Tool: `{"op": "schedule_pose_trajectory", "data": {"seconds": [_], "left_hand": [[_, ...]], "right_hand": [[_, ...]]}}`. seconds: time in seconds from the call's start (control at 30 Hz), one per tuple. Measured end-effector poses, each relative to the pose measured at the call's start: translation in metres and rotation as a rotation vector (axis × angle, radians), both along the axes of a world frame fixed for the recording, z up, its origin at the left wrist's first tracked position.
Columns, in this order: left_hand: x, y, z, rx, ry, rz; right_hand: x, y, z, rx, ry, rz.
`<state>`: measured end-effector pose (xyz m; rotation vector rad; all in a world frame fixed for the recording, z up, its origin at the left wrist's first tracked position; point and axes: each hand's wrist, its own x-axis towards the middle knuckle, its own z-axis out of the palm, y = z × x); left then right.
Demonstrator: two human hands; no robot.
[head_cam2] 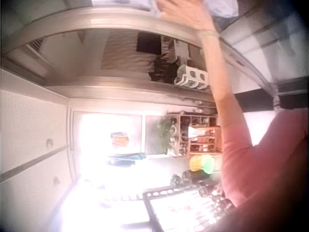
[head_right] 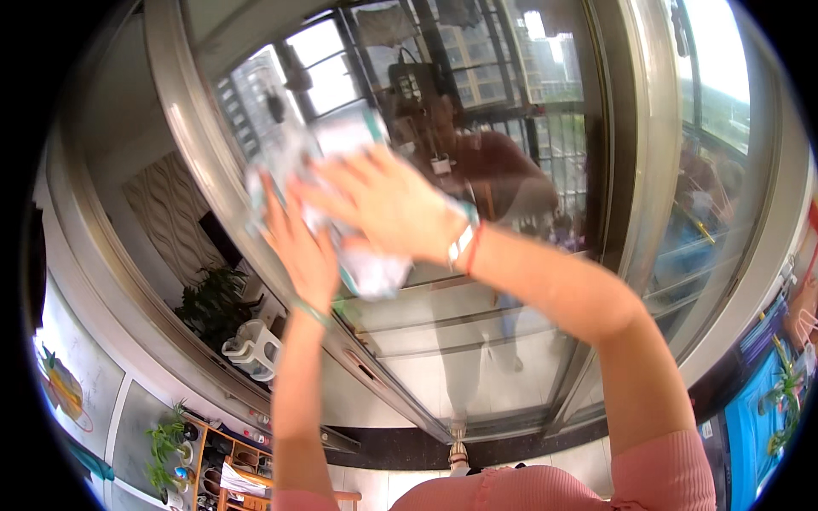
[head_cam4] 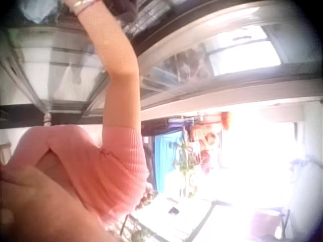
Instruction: The person wipes a large glass sliding door with a cloth, moving systematically across the surface. They then dip the cloth into a green bucket of water to rinse it.
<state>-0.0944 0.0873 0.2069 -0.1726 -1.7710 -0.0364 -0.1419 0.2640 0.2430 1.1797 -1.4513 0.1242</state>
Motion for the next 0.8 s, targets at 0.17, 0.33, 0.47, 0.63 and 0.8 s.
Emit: {"op": "schedule_pose_trajectory", "data": {"seconds": [0.17,0.33,0.47,0.63,0.8], "left_hand": [[0.021,-0.015,-0.183,0.192,-0.415,-0.019],[0.015,-0.025,-0.202,-0.073,-0.224,0.013],[0.011,-0.024,-0.116,-0.095,-0.175,0.061],[0.009,-0.028,0.052,-0.064,0.036,0.244],[0.005,-0.055,0.204,-0.272,0.388,0.237]], "right_hand": [[0.015,0.007,-0.14,0.285,-0.063,-0.056],[0.004,0.01,-0.162,0.273,-0.013,0.101],[0.0,0.002,-0.096,0.149,0.044,0.053],[-0.01,-0.033,0.05,-0.092,0.26,0.079],[-0.014,-0.061,0.169,-0.193,0.414,0.049]]}}
